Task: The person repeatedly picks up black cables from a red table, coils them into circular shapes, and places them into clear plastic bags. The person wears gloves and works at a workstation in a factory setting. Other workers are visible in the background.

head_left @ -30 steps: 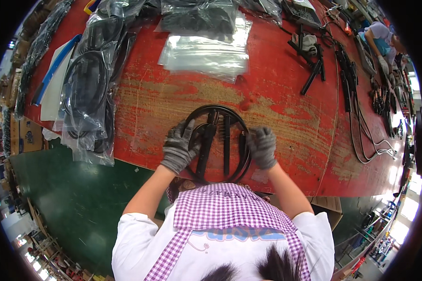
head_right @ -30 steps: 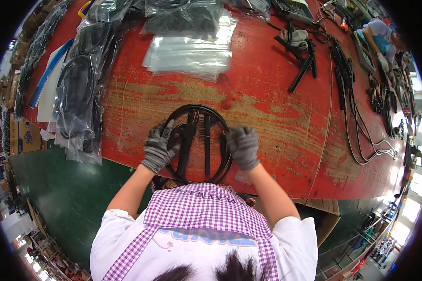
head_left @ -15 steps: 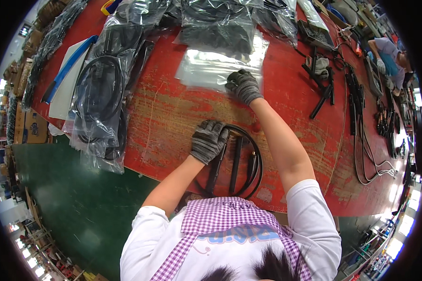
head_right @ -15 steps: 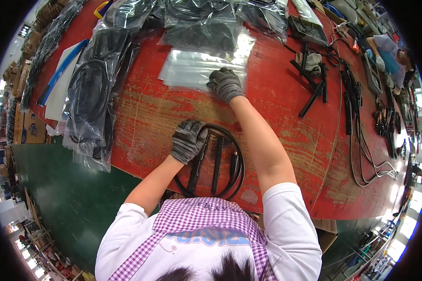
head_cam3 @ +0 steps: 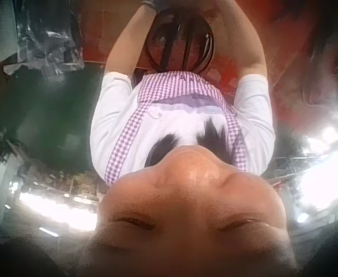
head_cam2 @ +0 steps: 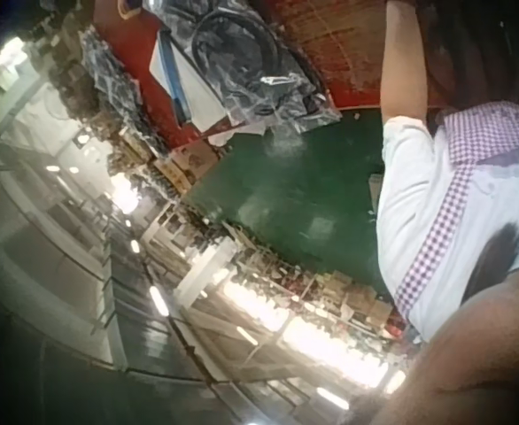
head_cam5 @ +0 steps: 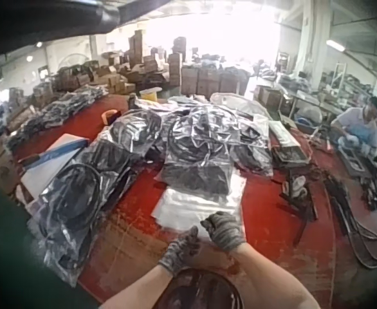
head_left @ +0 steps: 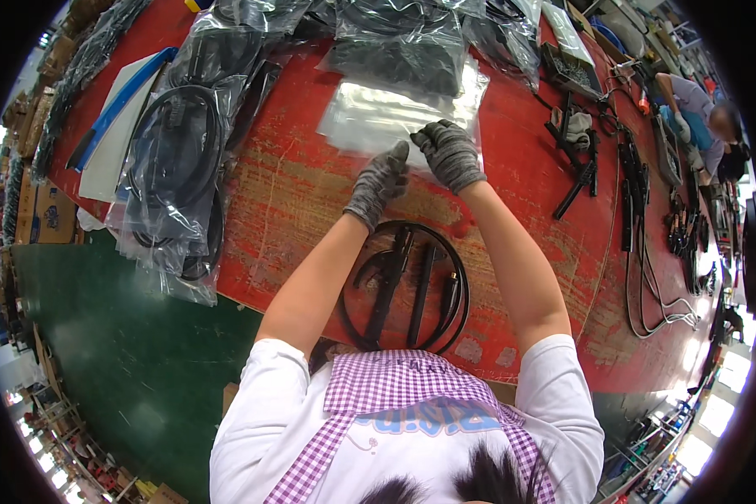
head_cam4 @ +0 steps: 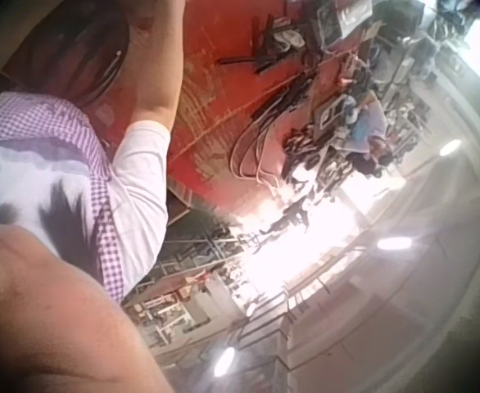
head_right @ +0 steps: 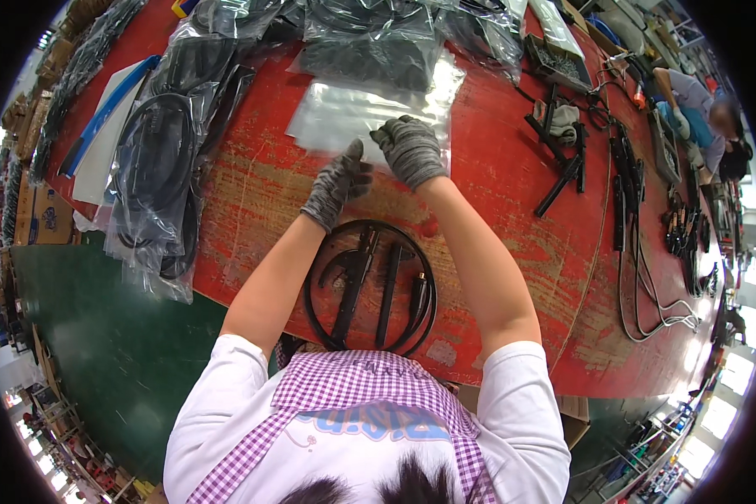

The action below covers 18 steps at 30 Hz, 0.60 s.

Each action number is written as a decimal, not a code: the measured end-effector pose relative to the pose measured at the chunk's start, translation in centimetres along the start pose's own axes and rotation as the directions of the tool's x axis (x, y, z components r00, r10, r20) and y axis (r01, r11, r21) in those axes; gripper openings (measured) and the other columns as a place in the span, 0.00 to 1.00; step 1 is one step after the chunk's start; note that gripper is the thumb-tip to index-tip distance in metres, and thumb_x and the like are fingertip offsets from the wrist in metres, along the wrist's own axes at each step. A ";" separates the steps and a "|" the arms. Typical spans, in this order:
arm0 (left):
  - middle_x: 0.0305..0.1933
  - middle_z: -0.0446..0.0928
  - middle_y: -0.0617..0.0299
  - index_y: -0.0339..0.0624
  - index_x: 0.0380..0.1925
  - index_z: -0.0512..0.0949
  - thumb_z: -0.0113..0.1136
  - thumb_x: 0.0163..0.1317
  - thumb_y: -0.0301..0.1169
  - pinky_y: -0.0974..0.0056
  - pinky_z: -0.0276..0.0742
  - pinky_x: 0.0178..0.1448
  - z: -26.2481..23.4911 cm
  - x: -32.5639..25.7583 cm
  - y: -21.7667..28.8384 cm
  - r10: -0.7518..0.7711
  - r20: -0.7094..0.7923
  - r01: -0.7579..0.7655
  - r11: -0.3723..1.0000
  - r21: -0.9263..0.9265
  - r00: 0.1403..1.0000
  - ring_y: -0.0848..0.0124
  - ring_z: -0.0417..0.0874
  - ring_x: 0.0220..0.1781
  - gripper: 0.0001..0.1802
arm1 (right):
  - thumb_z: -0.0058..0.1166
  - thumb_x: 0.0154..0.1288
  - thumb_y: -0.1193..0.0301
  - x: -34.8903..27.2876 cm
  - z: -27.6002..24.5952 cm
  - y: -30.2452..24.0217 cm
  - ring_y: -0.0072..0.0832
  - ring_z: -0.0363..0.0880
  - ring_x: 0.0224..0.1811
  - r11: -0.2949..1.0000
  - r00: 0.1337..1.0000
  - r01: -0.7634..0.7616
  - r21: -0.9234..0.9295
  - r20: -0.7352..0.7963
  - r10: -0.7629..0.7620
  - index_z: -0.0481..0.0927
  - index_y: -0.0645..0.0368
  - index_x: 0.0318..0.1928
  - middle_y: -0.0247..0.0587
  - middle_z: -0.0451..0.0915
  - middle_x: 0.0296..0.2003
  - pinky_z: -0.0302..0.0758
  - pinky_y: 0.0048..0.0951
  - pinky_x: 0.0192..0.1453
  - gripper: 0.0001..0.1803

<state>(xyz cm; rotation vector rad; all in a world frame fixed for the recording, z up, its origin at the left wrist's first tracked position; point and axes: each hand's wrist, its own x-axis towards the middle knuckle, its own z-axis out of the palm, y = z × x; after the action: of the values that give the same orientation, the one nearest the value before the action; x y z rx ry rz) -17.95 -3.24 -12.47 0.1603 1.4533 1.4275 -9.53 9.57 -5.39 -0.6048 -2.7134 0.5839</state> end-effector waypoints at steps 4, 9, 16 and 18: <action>0.27 0.76 0.62 0.45 0.35 0.76 0.57 0.57 0.32 0.67 0.75 0.27 1.8 -2.6 0.5 0.004 -0.092 -0.053 0.834 -0.549 0.996 0.71 0.77 0.25 0.07 | 0.53 0.56 0.61 -2.7 -1.3 -1.4 0.45 0.73 0.38 0.992 0.989 -0.072 0.104 -0.119 0.085 0.79 0.59 0.32 0.48 0.76 0.32 0.70 0.39 0.42 0.13; 0.27 0.76 0.64 0.41 0.30 0.77 0.62 0.51 0.26 0.69 0.76 0.29 1.8 -4.8 -1.0 0.067 -0.101 -0.116 0.763 -0.636 0.993 0.72 0.77 0.25 0.06 | 0.59 0.47 0.59 -7.8 -2.3 -3.3 0.34 0.74 0.39 0.910 0.919 0.215 -0.354 -0.242 -0.311 0.78 0.51 0.35 0.39 0.77 0.34 0.68 0.37 0.42 0.15; 0.20 0.73 0.68 0.41 0.21 0.75 0.66 0.48 0.29 0.73 0.66 0.24 1.1 -4.6 -0.4 0.276 -0.203 -0.267 0.961 0.071 0.939 0.78 0.70 0.20 0.08 | 0.61 0.46 0.61 -7.3 -2.5 -1.0 0.37 0.75 0.37 0.994 0.992 0.032 -0.105 0.123 -0.019 0.79 0.53 0.29 0.36 0.78 0.28 0.69 0.38 0.43 0.12; 0.18 0.71 0.69 0.42 0.20 0.75 0.68 0.47 0.31 0.71 0.62 0.24 1.1 -4.8 -1.0 0.323 -0.337 -0.303 0.946 0.110 0.885 0.78 0.67 0.19 0.10 | 0.61 0.50 0.64 -6.4 -3.2 -0.8 0.35 0.77 0.34 0.936 0.929 -0.299 0.186 0.278 0.242 0.80 0.56 0.31 0.42 0.80 0.28 0.71 0.33 0.41 0.11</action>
<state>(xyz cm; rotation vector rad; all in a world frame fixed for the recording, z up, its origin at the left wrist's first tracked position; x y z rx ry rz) -14.50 -6.14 -10.32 0.1883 1.8232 1.7456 -3.03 7.04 -3.49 -0.9101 -2.7511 1.0920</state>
